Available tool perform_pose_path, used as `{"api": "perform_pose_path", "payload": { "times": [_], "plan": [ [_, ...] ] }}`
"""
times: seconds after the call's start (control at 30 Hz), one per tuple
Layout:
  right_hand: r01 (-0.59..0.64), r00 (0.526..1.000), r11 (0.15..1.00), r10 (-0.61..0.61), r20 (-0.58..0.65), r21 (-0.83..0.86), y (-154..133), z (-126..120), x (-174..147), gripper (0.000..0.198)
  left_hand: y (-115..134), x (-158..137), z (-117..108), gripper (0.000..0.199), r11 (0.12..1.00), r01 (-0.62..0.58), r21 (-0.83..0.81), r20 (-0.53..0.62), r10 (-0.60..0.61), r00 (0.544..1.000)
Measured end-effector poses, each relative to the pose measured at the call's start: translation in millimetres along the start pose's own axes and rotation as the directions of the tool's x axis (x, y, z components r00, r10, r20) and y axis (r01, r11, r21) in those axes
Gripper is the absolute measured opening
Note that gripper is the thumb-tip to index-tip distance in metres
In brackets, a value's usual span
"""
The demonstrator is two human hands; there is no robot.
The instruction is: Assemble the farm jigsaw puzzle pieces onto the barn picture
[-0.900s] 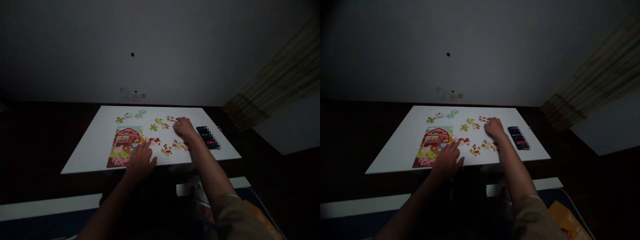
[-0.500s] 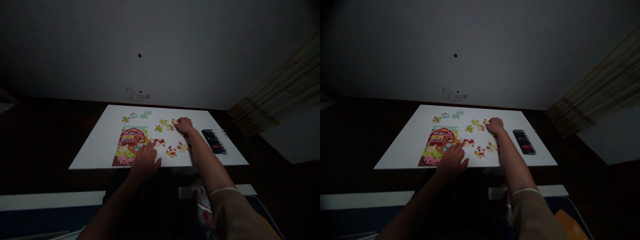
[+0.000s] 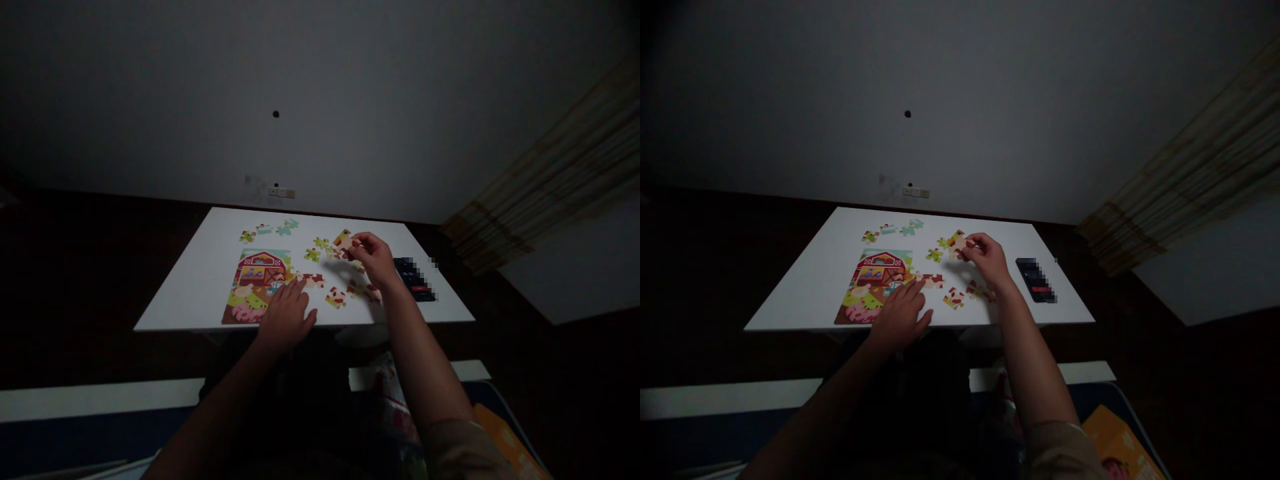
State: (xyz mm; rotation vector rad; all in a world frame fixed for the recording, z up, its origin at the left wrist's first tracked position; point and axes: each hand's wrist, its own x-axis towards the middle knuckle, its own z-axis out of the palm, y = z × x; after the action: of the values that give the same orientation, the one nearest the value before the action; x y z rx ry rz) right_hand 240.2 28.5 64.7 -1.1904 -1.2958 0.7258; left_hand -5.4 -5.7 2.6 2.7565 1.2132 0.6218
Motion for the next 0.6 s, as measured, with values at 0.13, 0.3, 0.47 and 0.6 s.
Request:
{"api": "perform_pose_path", "payload": {
  "times": [0.13, 0.3, 0.47, 0.6],
  "plan": [
    [0.038, 0.999, 0.996, -0.040, 0.013, 0.082, -28.8, 4.2, -14.5, 0.024, 0.1, -2.1, -1.0, 0.024, 1.000, -0.005, -0.014, -0.011, 0.004, 1.000],
    [0.039, 0.999, 0.999, -0.039, 0.011, 0.021, -43.5, 6.9, -23.6, 0.024, -1.0, -3.4, 0.6, 0.023, 0.999, -0.013, -0.044, -0.027, 0.012, 1.000],
    [0.079, 0.997, 0.996, -0.079, 0.013, -0.036, -54.8, 10.4, -27.6, 0.017, -0.4, -3.7, 0.3, 0.022, 0.998, -0.007, -0.057, -0.034, 0.005, 0.999],
    [0.083, 0.993, 0.996, -0.079, 0.085, -0.045, -59.5, 11.2, -26.8, 0.009, 0.1, -4.4, -1.3, 0.021, 0.999, -0.008, -0.052, -0.032, 0.007, 0.999]
  ]
}}
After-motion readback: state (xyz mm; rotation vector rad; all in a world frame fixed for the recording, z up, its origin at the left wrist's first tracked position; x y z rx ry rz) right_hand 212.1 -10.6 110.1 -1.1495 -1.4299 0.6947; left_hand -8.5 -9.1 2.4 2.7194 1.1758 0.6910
